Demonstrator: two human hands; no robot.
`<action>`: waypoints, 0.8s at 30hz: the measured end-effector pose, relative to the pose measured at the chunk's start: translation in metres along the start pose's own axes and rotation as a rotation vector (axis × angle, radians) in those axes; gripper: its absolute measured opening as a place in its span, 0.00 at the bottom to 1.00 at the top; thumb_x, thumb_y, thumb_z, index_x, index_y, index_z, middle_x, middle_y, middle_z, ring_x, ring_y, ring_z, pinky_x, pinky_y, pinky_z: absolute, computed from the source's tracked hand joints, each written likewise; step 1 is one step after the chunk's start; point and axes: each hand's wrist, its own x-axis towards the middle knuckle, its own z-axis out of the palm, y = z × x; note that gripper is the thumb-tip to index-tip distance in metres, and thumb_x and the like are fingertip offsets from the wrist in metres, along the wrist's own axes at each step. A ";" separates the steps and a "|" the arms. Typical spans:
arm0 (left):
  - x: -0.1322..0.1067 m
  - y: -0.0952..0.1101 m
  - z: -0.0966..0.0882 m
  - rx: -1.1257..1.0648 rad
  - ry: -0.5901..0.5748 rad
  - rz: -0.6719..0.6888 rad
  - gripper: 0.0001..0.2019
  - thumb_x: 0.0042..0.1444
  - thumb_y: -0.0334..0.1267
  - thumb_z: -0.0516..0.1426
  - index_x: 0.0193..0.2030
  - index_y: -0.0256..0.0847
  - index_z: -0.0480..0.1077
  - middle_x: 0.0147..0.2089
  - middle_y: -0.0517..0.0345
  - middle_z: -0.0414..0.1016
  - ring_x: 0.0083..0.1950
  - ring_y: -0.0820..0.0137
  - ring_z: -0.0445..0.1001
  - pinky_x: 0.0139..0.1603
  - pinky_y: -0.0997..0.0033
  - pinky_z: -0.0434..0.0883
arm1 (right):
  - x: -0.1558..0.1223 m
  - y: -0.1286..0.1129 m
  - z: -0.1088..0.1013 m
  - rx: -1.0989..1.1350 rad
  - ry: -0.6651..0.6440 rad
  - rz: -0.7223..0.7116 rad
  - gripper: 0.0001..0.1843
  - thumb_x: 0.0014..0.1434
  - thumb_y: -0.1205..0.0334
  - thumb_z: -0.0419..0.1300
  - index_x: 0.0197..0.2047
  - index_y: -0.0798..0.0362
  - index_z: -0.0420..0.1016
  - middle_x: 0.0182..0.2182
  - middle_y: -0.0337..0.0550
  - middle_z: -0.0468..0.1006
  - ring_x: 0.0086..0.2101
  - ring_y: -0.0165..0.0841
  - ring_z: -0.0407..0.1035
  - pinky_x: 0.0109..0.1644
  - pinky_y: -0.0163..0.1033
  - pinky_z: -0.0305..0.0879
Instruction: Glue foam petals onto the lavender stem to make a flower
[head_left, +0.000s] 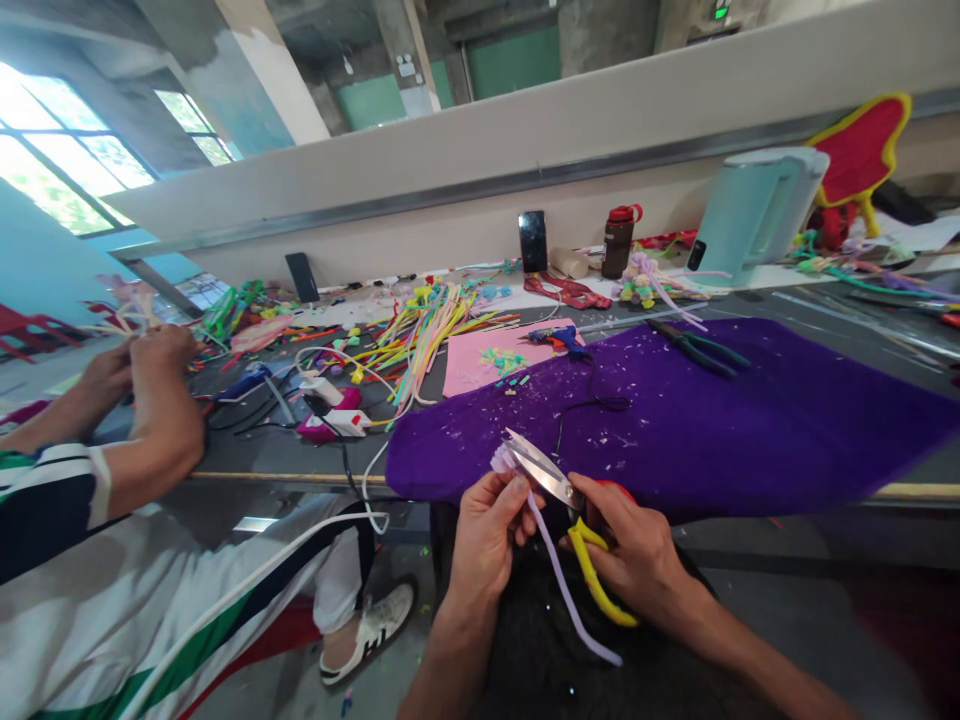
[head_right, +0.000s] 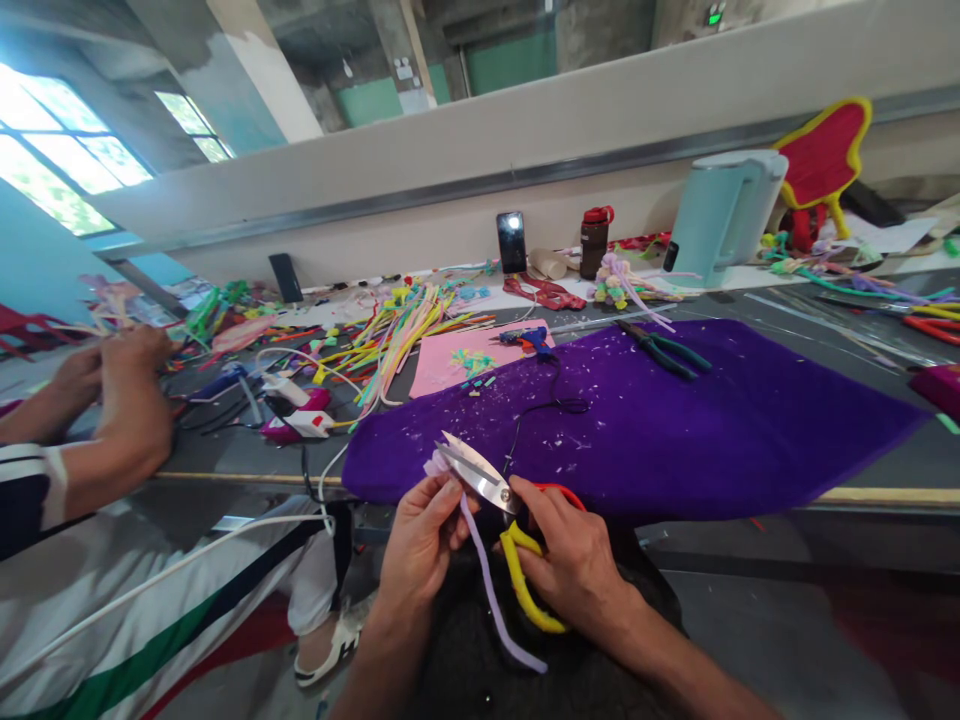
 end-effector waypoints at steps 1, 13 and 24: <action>0.000 0.000 0.000 0.002 -0.003 0.003 0.10 0.45 0.40 0.63 0.27 0.35 0.70 0.20 0.61 0.72 0.15 0.83 0.62 0.13 0.86 0.56 | 0.000 0.000 0.000 0.001 -0.005 -0.002 0.28 0.55 0.60 0.58 0.58 0.53 0.59 0.37 0.47 0.74 0.32 0.34 0.71 0.35 0.36 0.69; 0.000 0.001 0.001 0.021 0.019 -0.021 0.12 0.42 0.41 0.64 0.28 0.35 0.71 0.20 0.61 0.73 0.15 0.83 0.62 0.13 0.85 0.55 | -0.001 0.002 0.003 0.028 -0.015 0.008 0.28 0.56 0.62 0.57 0.59 0.53 0.57 0.36 0.47 0.74 0.34 0.34 0.71 0.35 0.35 0.68; 0.001 0.005 0.000 0.044 0.038 -0.018 0.11 0.43 0.41 0.63 0.28 0.34 0.72 0.19 0.61 0.71 0.15 0.83 0.62 0.13 0.85 0.55 | 0.007 -0.012 -0.024 0.276 -0.149 0.308 0.29 0.51 0.64 0.59 0.56 0.47 0.58 0.32 0.36 0.72 0.28 0.29 0.66 0.33 0.33 0.65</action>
